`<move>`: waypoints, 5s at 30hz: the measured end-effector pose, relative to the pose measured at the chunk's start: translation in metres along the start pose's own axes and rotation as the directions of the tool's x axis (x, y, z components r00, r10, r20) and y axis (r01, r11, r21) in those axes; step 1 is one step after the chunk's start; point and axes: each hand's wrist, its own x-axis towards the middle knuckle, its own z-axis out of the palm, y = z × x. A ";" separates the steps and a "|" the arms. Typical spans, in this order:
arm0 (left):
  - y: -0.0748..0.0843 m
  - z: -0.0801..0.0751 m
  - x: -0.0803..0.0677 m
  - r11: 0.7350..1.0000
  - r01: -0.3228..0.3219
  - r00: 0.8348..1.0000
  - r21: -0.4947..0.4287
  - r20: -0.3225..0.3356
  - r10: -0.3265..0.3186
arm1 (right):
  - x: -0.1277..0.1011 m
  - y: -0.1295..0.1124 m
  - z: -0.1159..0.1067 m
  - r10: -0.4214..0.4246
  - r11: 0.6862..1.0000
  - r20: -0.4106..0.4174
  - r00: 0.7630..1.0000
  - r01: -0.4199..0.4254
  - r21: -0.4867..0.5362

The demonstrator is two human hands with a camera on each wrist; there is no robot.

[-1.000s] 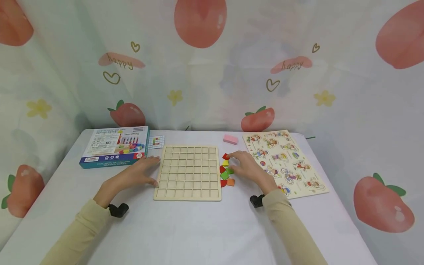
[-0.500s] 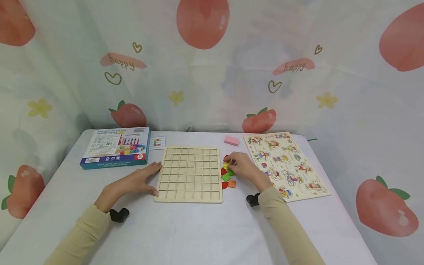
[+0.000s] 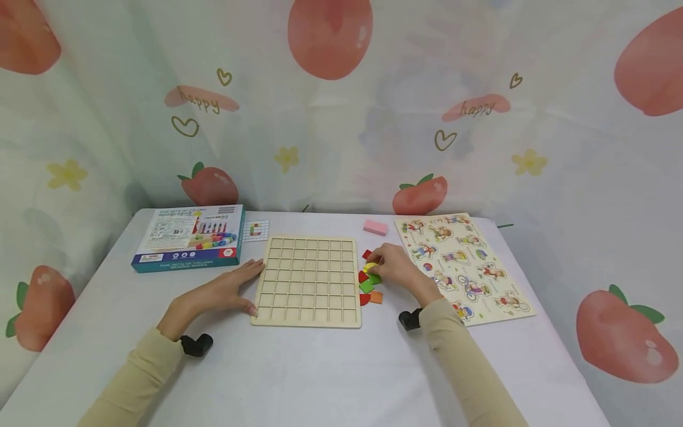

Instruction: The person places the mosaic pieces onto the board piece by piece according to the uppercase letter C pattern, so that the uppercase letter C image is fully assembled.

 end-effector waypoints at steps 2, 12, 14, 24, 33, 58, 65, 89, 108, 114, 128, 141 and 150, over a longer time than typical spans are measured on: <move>0.000 0.000 0.001 1.000 0.010 1.000 -0.010 0.002 -0.010 | 0.000 0.000 -0.001 0.003 1.000 0.001 1.000 -0.003 0.019; 0.001 -0.001 0.005 0.999 0.034 0.999 -0.041 0.024 -0.033 | 0.005 -0.003 0.005 0.032 0.976 0.001 1.000 -0.031 0.217; 0.001 -0.001 0.005 0.998 0.041 0.999 -0.044 0.030 -0.039 | 0.009 -0.007 0.007 0.046 0.967 0.010 0.999 -0.047 0.250; 0.005 -0.001 0.009 0.999 0.048 0.998 -0.011 0.032 -0.048 | 0.037 -0.030 0.013 0.013 0.932 0.027 1.000 -0.022 0.362; 0.008 -0.003 0.015 0.999 0.046 0.998 -0.008 0.037 -0.045 | 0.058 -0.048 0.021 0.012 0.922 0.043 0.999 -0.028 0.387; 0.008 -0.003 0.014 0.999 0.050 0.998 -0.020 0.045 -0.049 | 0.070 -0.067 0.036 -0.017 0.995 -0.017 1.000 0.018 0.093; 0.011 -0.003 0.014 0.999 0.050 0.998 -0.022 0.044 -0.049 | 0.066 -0.066 0.035 -0.005 0.993 -0.018 1.000 0.007 0.115; 0.011 -0.003 0.013 0.998 0.055 0.998 -0.016 0.040 -0.055 | 0.012 -0.026 0.011 0.027 0.980 -0.049 0.998 -0.017 0.199; 0.011 -0.001 0.014 0.999 0.050 0.998 0.000 0.026 -0.050 | -0.009 0.007 0.001 0.049 0.981 -0.060 0.997 -0.037 0.191; 0.010 0.000 0.014 0.999 0.042 0.999 -0.001 0.027 -0.042 | -0.006 0.013 0.002 0.071 0.977 -0.060 0.996 -0.057 0.207; 0.009 0.001 0.014 0.999 0.034 0.999 0.000 0.021 -0.034 | 0.012 0.013 0.004 0.204 0.953 -0.081 0.976 -0.179 0.244; 0.012 -0.001 0.012 0.999 0.048 0.999 -0.021 0.019 -0.047 | 0.023 0.005 0.007 0.197 0.964 -0.044 0.979 -0.186 0.192; 0.011 -0.001 0.011 0.998 0.046 0.999 -0.030 0.024 -0.045 | 0.027 0.005 0.007 0.164 0.974 -0.064 0.984 -0.152 0.169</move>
